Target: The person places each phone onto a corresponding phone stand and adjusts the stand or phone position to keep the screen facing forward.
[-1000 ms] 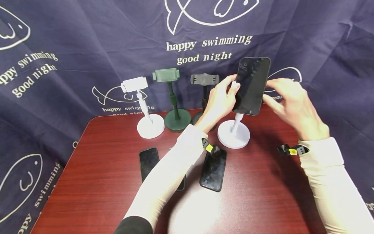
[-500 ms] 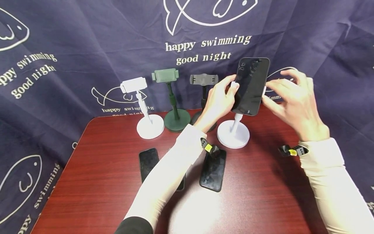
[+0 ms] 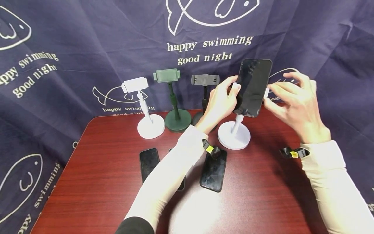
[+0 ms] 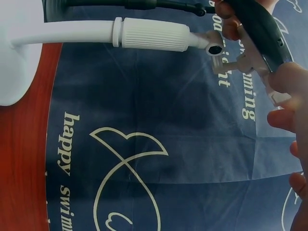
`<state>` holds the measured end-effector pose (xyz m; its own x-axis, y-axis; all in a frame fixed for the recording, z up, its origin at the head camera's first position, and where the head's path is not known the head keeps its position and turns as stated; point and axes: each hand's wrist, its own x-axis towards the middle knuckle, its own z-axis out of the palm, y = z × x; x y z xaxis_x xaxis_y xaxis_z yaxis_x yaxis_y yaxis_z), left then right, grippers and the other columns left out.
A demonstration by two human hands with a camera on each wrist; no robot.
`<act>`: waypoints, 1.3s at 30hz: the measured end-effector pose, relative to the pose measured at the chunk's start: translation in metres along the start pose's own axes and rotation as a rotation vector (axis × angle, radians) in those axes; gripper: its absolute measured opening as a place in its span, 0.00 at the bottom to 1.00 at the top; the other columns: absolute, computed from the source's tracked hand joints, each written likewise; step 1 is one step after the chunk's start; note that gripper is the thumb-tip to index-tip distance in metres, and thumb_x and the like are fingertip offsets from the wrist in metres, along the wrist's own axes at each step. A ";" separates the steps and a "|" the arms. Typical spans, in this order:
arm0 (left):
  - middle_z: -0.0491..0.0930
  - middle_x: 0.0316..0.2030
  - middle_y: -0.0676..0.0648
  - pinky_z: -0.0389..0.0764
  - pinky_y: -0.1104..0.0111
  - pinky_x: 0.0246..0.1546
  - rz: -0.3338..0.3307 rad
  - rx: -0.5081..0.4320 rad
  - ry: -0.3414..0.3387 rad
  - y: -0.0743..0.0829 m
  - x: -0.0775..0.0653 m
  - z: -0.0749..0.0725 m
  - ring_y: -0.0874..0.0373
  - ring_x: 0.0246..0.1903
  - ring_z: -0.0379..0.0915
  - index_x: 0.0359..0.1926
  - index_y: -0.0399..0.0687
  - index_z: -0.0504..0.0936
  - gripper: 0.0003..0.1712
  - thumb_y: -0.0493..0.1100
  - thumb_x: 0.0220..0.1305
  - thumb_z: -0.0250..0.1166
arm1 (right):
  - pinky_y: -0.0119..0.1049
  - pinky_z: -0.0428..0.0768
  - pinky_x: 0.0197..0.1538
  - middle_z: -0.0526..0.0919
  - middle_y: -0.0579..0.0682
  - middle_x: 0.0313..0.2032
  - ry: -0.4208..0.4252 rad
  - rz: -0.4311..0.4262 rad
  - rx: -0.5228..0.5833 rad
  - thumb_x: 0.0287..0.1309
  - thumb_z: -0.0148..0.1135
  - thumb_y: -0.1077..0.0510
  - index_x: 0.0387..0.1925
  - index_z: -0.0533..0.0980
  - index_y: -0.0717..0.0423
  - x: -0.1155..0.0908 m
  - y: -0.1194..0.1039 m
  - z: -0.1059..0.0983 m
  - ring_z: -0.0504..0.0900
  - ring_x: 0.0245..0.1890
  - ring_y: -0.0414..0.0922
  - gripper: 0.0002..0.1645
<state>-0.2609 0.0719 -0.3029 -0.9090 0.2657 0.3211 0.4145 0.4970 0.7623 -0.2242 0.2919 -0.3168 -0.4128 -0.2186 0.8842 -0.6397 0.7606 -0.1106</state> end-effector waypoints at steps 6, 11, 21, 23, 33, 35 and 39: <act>0.84 0.59 0.56 0.78 0.70 0.55 -0.010 0.024 0.005 0.002 0.001 0.001 0.62 0.54 0.81 0.71 0.61 0.74 0.23 0.50 0.79 0.55 | 0.66 0.63 0.47 0.88 0.60 0.35 0.033 0.004 0.015 0.59 0.63 0.47 0.42 0.87 0.61 -0.004 0.000 0.002 0.78 0.56 0.65 0.22; 0.81 0.62 0.57 0.78 0.70 0.56 0.000 0.027 0.001 0.001 0.001 0.001 0.61 0.54 0.81 0.71 0.61 0.74 0.23 0.50 0.79 0.54 | 0.66 0.65 0.48 0.88 0.62 0.35 0.024 -0.001 0.027 0.61 0.62 0.47 0.42 0.87 0.63 -0.004 0.002 0.003 0.79 0.54 0.66 0.22; 0.81 0.57 0.48 0.74 0.73 0.58 0.020 0.019 -0.036 0.009 0.008 0.003 0.57 0.56 0.77 0.67 0.49 0.70 0.19 0.44 0.80 0.51 | 0.58 0.71 0.63 0.87 0.64 0.37 -0.023 0.015 0.059 0.54 0.68 0.52 0.42 0.86 0.66 -0.004 0.002 0.002 0.79 0.52 0.66 0.21; 0.79 0.60 0.47 0.72 0.73 0.59 0.016 0.020 -0.044 0.011 0.009 0.004 0.57 0.57 0.75 0.66 0.46 0.70 0.19 0.43 0.80 0.50 | 0.55 0.70 0.67 0.87 0.64 0.37 -0.028 0.012 0.065 0.53 0.69 0.52 0.41 0.85 0.66 -0.004 0.002 0.002 0.79 0.52 0.66 0.21; 0.80 0.57 0.47 0.72 0.73 0.59 0.008 0.039 -0.052 0.013 0.008 0.004 0.57 0.57 0.75 0.67 0.46 0.69 0.20 0.44 0.80 0.50 | 0.40 0.71 0.68 0.86 0.65 0.39 -0.074 0.016 0.045 0.56 0.69 0.53 0.44 0.85 0.66 -0.006 0.003 0.002 0.79 0.51 0.64 0.21; 0.80 0.57 0.47 0.73 0.73 0.60 0.011 0.047 -0.058 0.013 0.008 0.003 0.57 0.57 0.75 0.68 0.46 0.70 0.20 0.44 0.80 0.51 | 0.38 0.71 0.67 0.86 0.65 0.40 -0.093 0.002 0.034 0.57 0.68 0.54 0.45 0.84 0.67 -0.006 0.003 0.001 0.79 0.50 0.64 0.20; 0.81 0.60 0.47 0.73 0.71 0.63 0.020 0.090 -0.063 0.014 0.007 0.001 0.56 0.61 0.75 0.69 0.47 0.72 0.22 0.44 0.80 0.52 | 0.44 0.72 0.65 0.84 0.65 0.40 -0.129 -0.047 0.011 0.60 0.67 0.55 0.43 0.82 0.69 -0.004 0.002 -0.001 0.79 0.49 0.65 0.19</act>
<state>-0.2617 0.0810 -0.2907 -0.8971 0.3264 0.2979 0.4377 0.5627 0.7013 -0.2232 0.2947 -0.3205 -0.4612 -0.3313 0.8232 -0.6673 0.7409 -0.0757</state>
